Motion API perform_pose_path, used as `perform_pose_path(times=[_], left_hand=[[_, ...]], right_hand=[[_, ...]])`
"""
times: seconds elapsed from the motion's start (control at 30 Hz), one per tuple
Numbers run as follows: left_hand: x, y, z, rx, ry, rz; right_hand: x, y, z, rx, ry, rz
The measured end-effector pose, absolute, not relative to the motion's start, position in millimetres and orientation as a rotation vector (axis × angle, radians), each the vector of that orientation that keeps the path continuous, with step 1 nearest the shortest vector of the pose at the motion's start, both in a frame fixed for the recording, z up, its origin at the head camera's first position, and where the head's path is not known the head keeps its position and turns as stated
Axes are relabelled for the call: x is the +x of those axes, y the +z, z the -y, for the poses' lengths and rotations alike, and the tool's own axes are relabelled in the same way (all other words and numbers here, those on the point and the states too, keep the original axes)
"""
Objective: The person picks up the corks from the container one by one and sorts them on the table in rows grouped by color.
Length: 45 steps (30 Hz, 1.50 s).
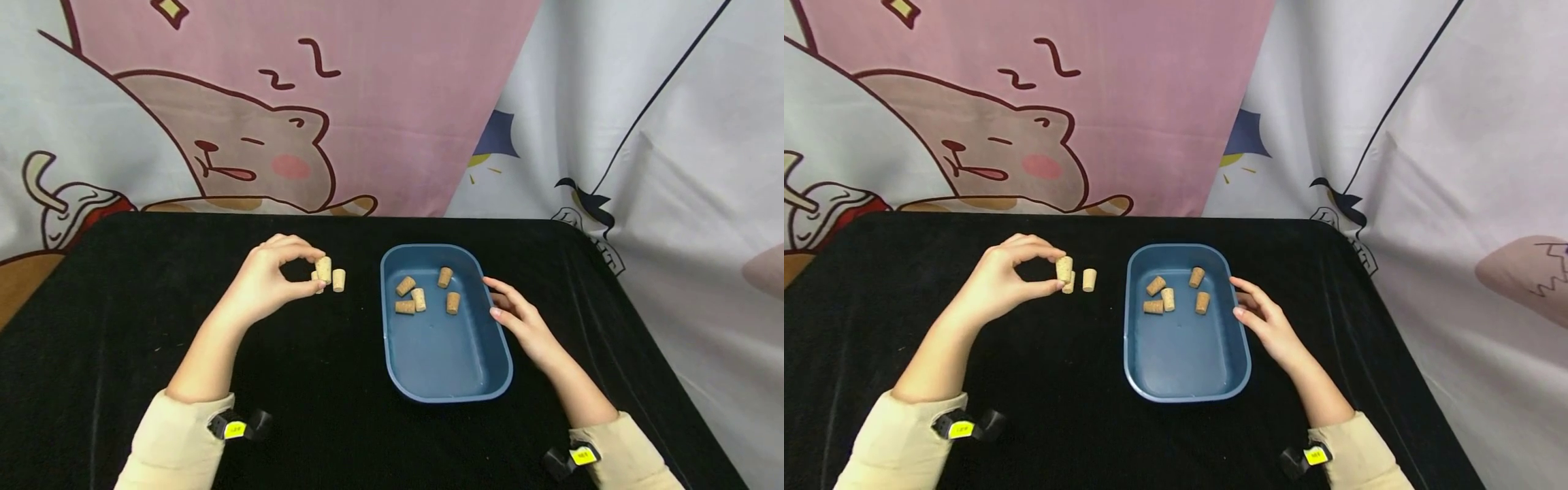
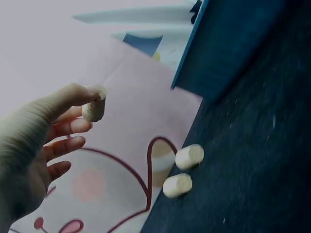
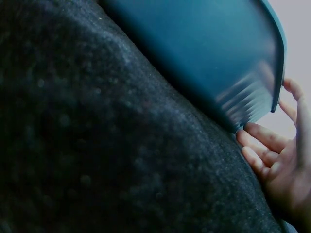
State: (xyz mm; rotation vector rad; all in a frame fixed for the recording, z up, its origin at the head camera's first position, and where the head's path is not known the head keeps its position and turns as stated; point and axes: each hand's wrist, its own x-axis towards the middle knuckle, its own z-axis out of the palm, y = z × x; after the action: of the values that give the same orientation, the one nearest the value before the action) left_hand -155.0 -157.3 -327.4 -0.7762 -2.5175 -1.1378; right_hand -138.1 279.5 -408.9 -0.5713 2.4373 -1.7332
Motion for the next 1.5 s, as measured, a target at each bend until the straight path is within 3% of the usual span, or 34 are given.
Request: perform_pose_path(times=[0.53, 1.5], left_hand=[[-174, -354, 191, -0.663, -1.202, 2.706], [-190, -403, 203, -0.558, -1.144, 2.819]], right_hand=[[-138, -409, -279, -0.569, -1.741, -2.425], [-138, -407, -278, -0.539, -1.728, -2.438]])
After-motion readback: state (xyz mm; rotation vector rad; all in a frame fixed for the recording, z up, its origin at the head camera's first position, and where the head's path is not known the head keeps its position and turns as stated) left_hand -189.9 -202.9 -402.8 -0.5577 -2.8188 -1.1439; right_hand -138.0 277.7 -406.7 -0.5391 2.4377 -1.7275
